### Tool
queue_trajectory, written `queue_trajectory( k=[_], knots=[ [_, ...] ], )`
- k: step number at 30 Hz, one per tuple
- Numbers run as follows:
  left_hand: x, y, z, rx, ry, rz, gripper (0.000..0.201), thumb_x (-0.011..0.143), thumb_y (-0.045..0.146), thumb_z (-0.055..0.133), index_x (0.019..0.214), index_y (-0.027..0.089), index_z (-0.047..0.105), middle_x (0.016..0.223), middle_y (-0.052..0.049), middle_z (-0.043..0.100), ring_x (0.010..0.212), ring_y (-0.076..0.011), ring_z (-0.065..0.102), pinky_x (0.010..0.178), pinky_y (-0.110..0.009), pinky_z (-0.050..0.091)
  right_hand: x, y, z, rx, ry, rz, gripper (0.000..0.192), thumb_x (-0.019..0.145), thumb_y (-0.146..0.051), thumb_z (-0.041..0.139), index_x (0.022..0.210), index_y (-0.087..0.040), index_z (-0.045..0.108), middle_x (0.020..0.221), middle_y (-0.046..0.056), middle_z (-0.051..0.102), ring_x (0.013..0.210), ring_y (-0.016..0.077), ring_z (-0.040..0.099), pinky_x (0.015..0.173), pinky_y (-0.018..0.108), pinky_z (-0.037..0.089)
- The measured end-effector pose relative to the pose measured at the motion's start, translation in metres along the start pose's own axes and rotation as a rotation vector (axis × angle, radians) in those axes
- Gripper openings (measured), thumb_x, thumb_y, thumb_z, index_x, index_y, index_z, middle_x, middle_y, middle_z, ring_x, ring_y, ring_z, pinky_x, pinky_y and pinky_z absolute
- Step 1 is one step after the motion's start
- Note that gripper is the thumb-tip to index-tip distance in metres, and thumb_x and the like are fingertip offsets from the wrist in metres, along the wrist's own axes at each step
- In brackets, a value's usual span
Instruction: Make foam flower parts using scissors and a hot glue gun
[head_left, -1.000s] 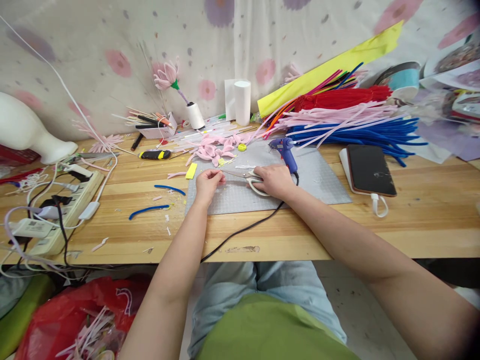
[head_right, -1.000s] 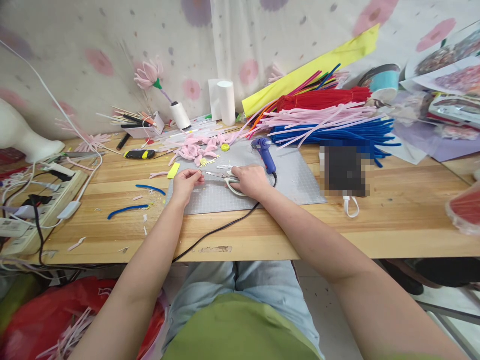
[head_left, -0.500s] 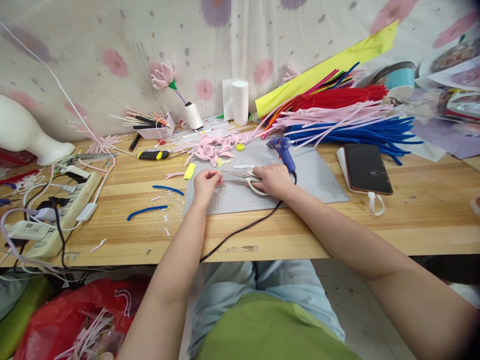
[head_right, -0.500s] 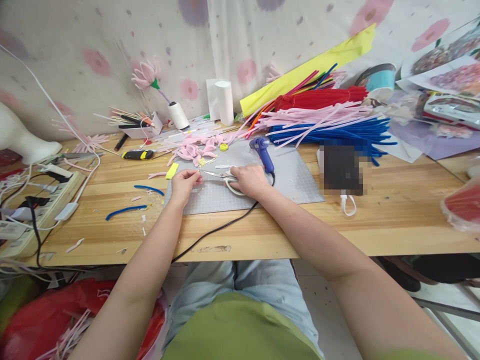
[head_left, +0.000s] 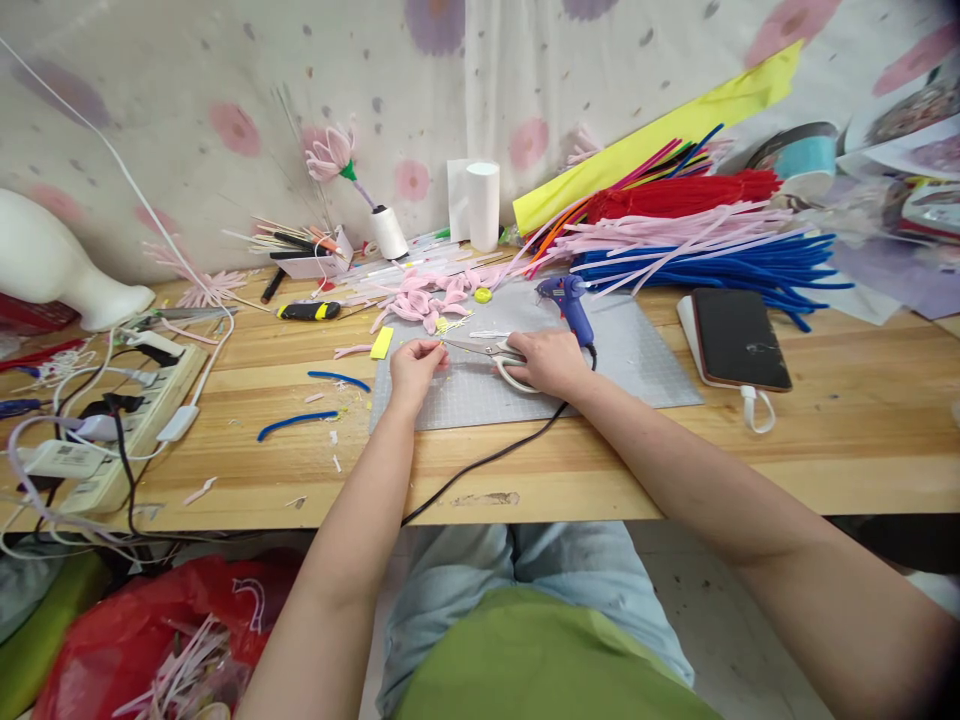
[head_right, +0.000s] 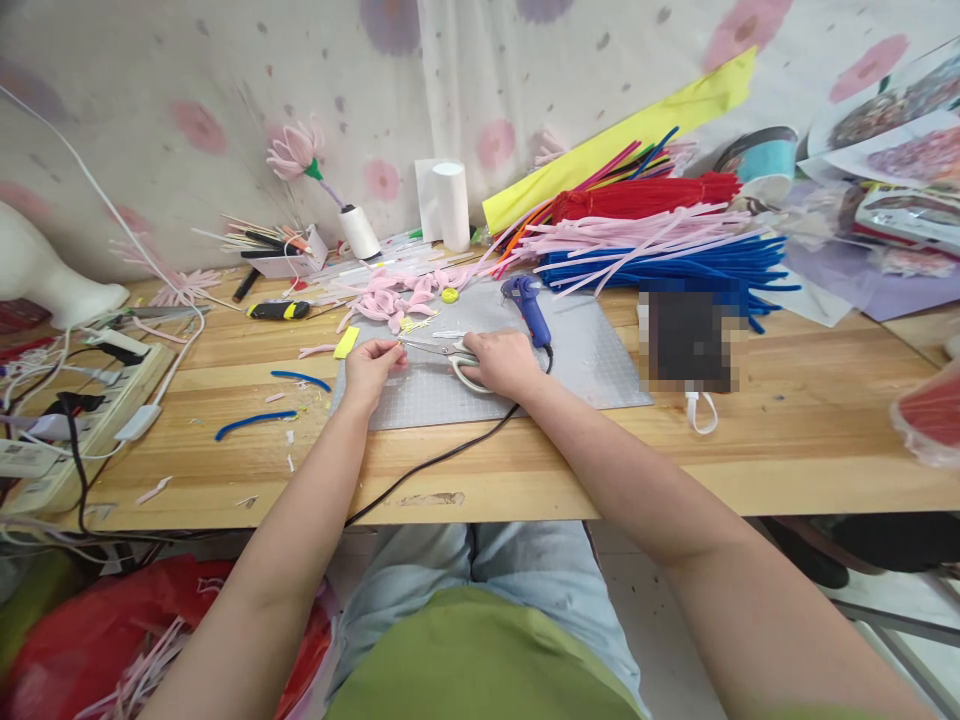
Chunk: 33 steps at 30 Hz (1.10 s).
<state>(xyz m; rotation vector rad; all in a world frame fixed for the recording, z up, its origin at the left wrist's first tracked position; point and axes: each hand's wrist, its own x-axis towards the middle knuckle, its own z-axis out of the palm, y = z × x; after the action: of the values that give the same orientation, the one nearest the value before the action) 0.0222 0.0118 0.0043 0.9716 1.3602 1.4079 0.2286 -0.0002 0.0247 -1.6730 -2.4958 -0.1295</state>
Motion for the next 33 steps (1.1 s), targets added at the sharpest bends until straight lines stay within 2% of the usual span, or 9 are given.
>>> queue_trajectory(
  k=[12, 33],
  knots=[
    [-0.0003, 0.0002, 0.0004, -0.010, -0.004, 0.007, 0.012, 0.058, 0.017, 0.069, 0.064, 0.013, 0.060, 0.058, 0.000, 0.063, 0.051, -0.0099, 0.057, 0.059, -0.027, 0.050, 0.0005, 0.0010, 0.0043, -0.007, 0.005, -0.018, 0.052, 0.082, -0.063, 0.035, 0.092, -0.019, 0.061, 0.084, 0.009, 0.069, 0.074, 0.0229, 0.060, 0.057, 0.030, 0.019],
    [-0.0035, 0.0055, 0.0011, 0.018, 0.005, -0.021, 0.012, 0.057, 0.019, 0.068, 0.060, 0.014, 0.058, 0.055, 0.000, 0.062, 0.049, -0.0105, 0.057, 0.057, -0.027, 0.049, -0.0006, -0.0020, 0.0019, -0.011, 0.001, -0.019, 0.045, 0.082, -0.058, 0.042, 0.095, -0.019, 0.061, 0.091, 0.009, 0.069, 0.079, 0.0237, 0.060, 0.059, 0.029, 0.023]
  ],
)
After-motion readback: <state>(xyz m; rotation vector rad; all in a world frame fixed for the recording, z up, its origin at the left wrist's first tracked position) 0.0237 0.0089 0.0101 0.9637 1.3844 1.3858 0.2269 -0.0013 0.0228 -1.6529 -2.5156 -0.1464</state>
